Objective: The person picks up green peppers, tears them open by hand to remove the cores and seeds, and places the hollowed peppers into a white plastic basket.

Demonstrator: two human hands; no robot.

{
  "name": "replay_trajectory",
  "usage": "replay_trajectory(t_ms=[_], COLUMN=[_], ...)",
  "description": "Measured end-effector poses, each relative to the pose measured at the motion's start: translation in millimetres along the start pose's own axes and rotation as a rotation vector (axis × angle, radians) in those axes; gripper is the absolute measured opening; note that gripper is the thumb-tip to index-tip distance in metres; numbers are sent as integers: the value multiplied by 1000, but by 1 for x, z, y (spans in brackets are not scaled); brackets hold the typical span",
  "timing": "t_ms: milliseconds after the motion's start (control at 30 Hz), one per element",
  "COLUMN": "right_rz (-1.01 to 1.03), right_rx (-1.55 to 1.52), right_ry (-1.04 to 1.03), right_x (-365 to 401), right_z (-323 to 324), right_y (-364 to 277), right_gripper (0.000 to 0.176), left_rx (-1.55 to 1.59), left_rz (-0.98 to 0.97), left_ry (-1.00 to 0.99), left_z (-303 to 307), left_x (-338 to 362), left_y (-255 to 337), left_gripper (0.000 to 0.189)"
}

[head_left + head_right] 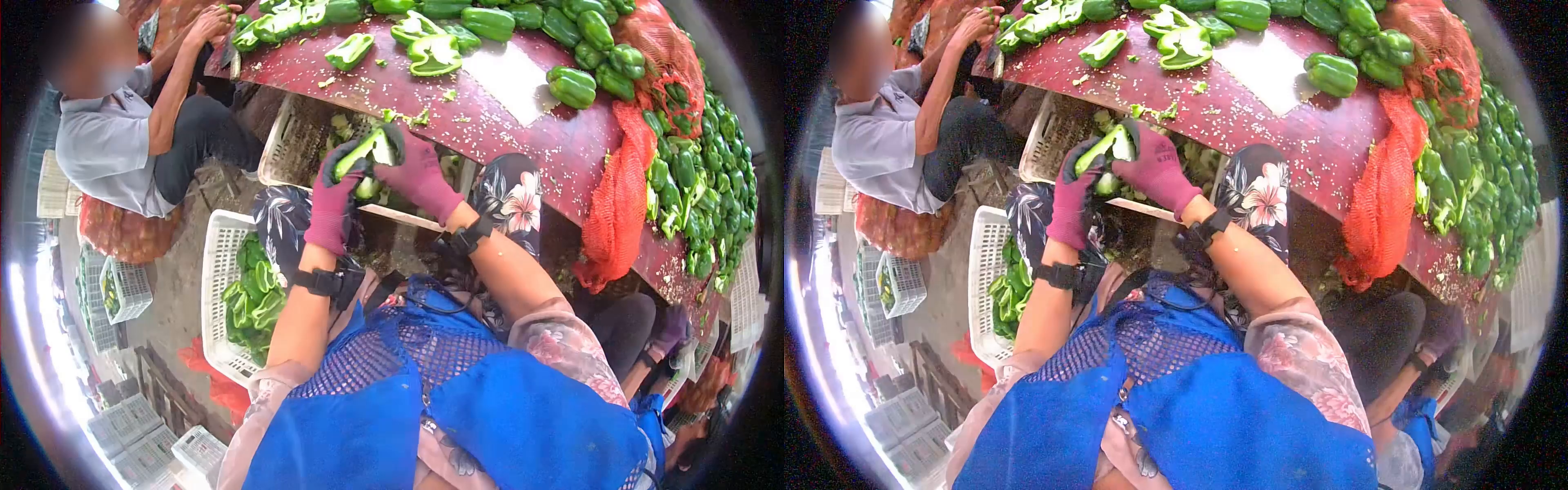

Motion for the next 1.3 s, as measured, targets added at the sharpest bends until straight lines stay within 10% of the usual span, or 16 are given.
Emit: replay_trajectory(t_ms=[267, 333, 433, 567, 700, 833, 900, 1067, 1300], right_rz=[-522, -520, -181, 16, -145, -217, -413, -328, -347], right_rx=[-1501, -1020, 752, 193, 437, 764, 935, 1206, 849], right_ry=[-597, -231, -311, -320, -97, 148, 137, 97, 55], right_x=[-9, -11, -1, 2, -30, -112, -145, -190, -179], right_z=[11, 17, 10, -9, 13, 52, 75, 68, 76], right_y=[30, 18, 8, 15, 1, 9, 11, 76, 72], right_gripper=[40, 45, 48, 67, 64, 65, 73, 78, 57], left_rx=[390, 409, 209, -98, -586, -1404, -1373, -921, -661], left_rz=[196, 222, 30, 1, -275, 383, 595, 302, -63], left_ry=[75, 173, 4, -17, 220, 181, 172, 398, 437], left_z=[35, 34, 24, 27, 120, 220, 253, 234, 155], left_x=[-4, -2, -8, 6, 18, 76, 110, 119, 54], left_y=[-43, -31, -1, 38, 75, 56, 20, 2, 55], left_gripper=[41, 41, 42, 42, 45, 53, 61, 54, 48])
Point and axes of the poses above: each hand's wrist, its own x-axis away from the middle knuckle, its own z-axis out of the back of the hand, y = z × x, the point moved 2 cm from there along -x, towards the middle knuckle, and after that the axes turned 3 degrees about x, right-handed, at the moved point
